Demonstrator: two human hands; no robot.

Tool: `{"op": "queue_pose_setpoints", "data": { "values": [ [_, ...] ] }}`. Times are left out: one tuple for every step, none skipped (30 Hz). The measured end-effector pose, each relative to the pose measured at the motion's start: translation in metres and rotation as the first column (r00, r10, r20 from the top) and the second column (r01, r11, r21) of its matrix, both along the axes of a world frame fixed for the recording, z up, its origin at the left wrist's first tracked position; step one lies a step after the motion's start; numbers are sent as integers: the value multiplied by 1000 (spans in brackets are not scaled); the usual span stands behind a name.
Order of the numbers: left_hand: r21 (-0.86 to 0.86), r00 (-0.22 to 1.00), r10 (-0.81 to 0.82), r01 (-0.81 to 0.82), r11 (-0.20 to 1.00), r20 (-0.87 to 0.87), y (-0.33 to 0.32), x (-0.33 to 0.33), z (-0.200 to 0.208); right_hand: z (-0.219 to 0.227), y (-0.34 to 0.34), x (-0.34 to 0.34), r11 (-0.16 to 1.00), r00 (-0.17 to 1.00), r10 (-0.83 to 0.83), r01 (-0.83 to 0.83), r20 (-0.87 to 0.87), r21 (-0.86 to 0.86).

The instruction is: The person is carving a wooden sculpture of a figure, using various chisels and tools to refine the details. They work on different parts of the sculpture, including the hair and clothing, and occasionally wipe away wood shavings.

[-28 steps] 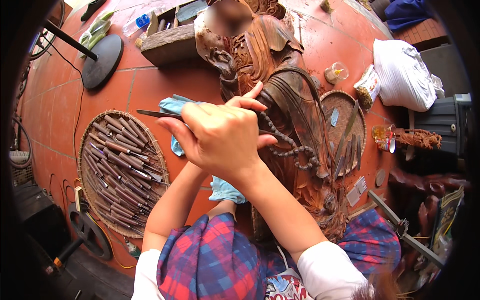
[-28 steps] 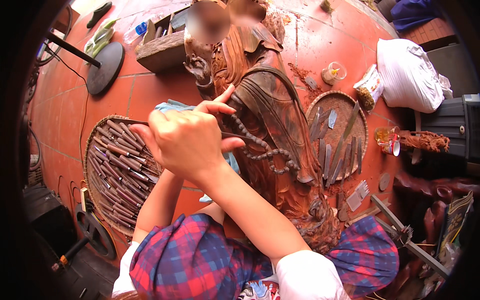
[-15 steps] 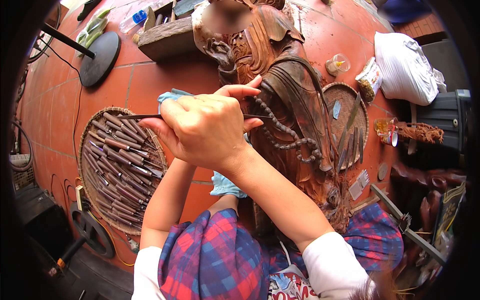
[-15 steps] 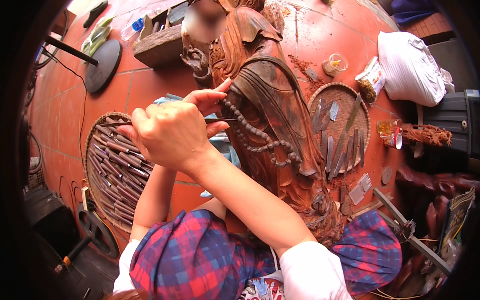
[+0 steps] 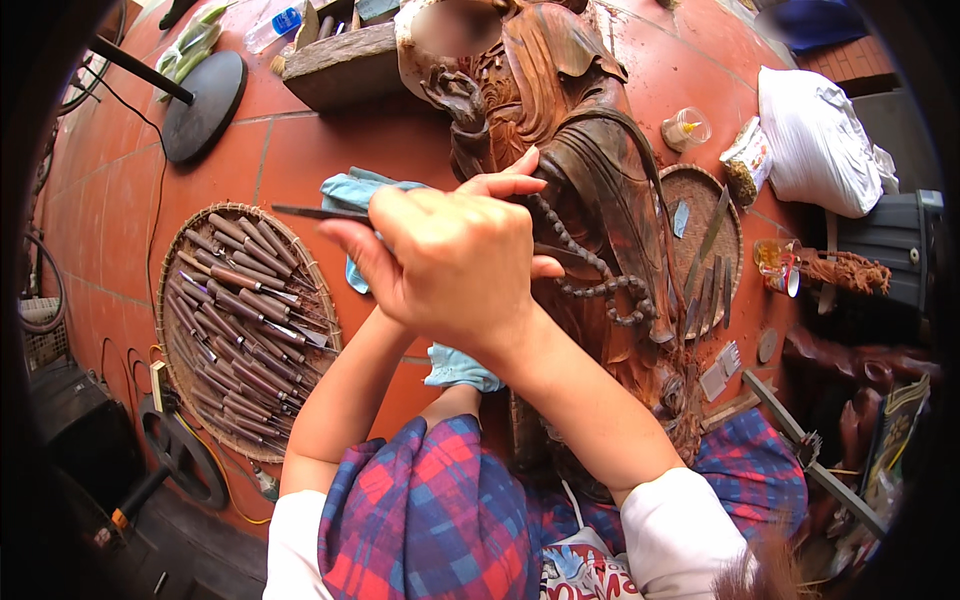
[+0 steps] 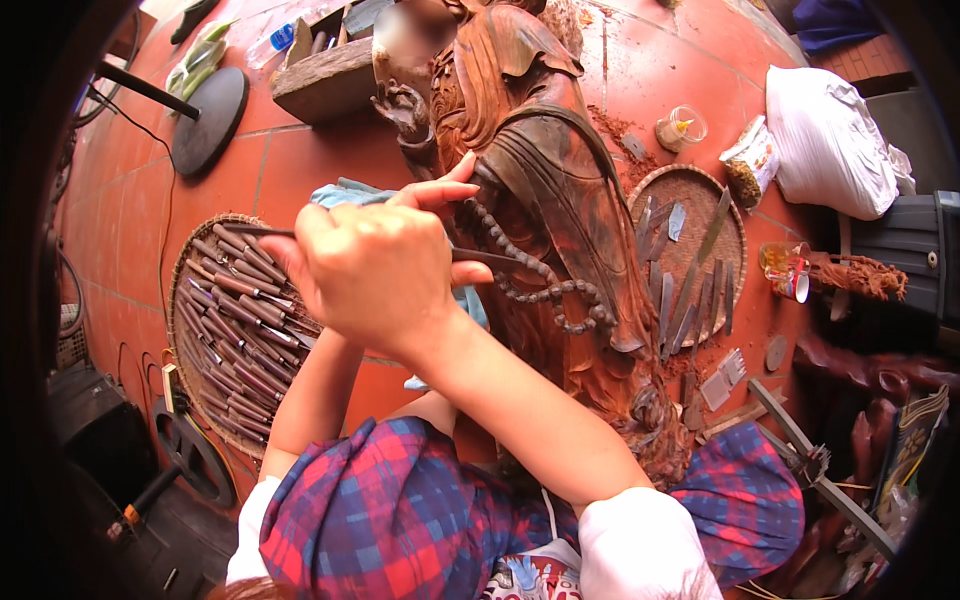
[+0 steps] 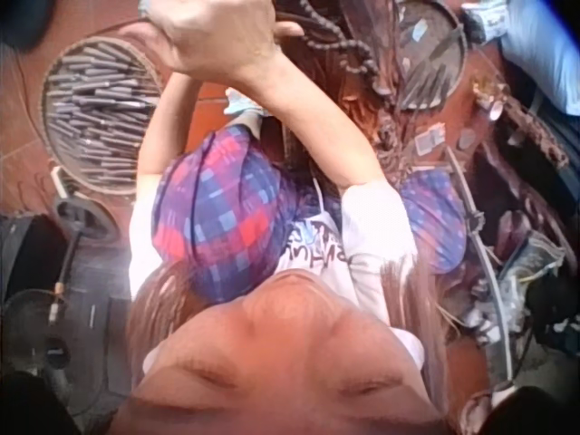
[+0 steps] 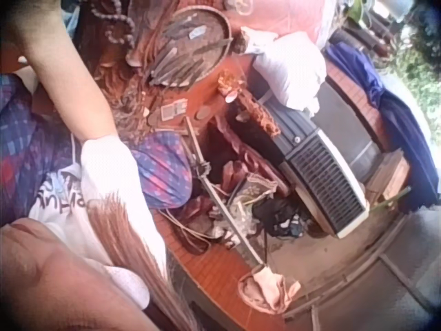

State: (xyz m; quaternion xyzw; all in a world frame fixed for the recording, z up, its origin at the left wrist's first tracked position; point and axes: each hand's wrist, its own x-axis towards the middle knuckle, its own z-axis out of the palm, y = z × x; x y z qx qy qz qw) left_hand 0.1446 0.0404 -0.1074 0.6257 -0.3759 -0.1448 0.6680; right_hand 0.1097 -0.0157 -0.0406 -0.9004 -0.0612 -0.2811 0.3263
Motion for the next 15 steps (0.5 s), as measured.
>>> {"op": "queue_pose_setpoints", "data": {
  "values": [
    [-21, 998, -16, 15, 1000, -53, -2, 2, -1, -3, -4, 3, 999, 999, -37, 36, -18, -23],
    [-42, 994, -29, 25, 999, -107, -2, 3, -3, -9, 0, 12, 1000, 999, -5, 5, 38, -4],
    [-63, 986, -37, 27, 998, -161, -2, 7, -2, -7, 2, 21, 999, 999, 21, -20, 33, -49],
    [-14, 985, -9, 6, 1000, -172, -2, 10, 3, -3, 2, 27, 999, 999, 24, -22, 47, -40],
    [35, 983, 21, -15, 999, -182, -2, 12, 10, 1, 2, 30, 999, 998, 27, -25, 62, -32],
    [64, 989, 38, -29, 998, -144, -2, 11, 13, 4, 2, 28, 1000, 997, 13, -12, 82, -14],
    [34, 992, 80, -78, 996, -93, -6, 9, 10, 7, 1, 23, 1000, 995, -1, 1, 101, 4],
    [11, 989, 140, -140, 990, -43, -7, 4, 1, 8, 4, 18, 1000, 993, -1, -2, 119, 31],
    [-15, 980, 201, -201, 980, 7, -7, 0, -9, 8, 3, 14, 999, 998, -46, 45, 46, 23],
    [9, 981, 194, -193, 981, -8, -9, -1, -10, 3, 1, 15, 997, 997, -73, 73, 18, 24],
    [35, 982, 190, -189, 981, -24, -10, -1, -10, -2, -2, 21, 995, 995, -100, 101, -9, 24],
    [118, 986, 135, -124, 985, -97, -7, 8, 3, 0, -2, 30, 993, 994, -109, 109, -1, 39],
    [52, 983, 75, -67, 996, -168, -7, 11, 8, 4, -4, 40, 992, 994, -109, 107, 31, 67],
    [-14, 970, 7, -11, 1000, -242, -6, 12, 12, 8, -5, 43, 990, 991, -100, 91, 88, 105],
    [-16, 972, 23, -27, 1000, -235, -4, 10, 13, 11, -3, 48, 987, 986, -81, 59, 147, 148]
  ]
}}
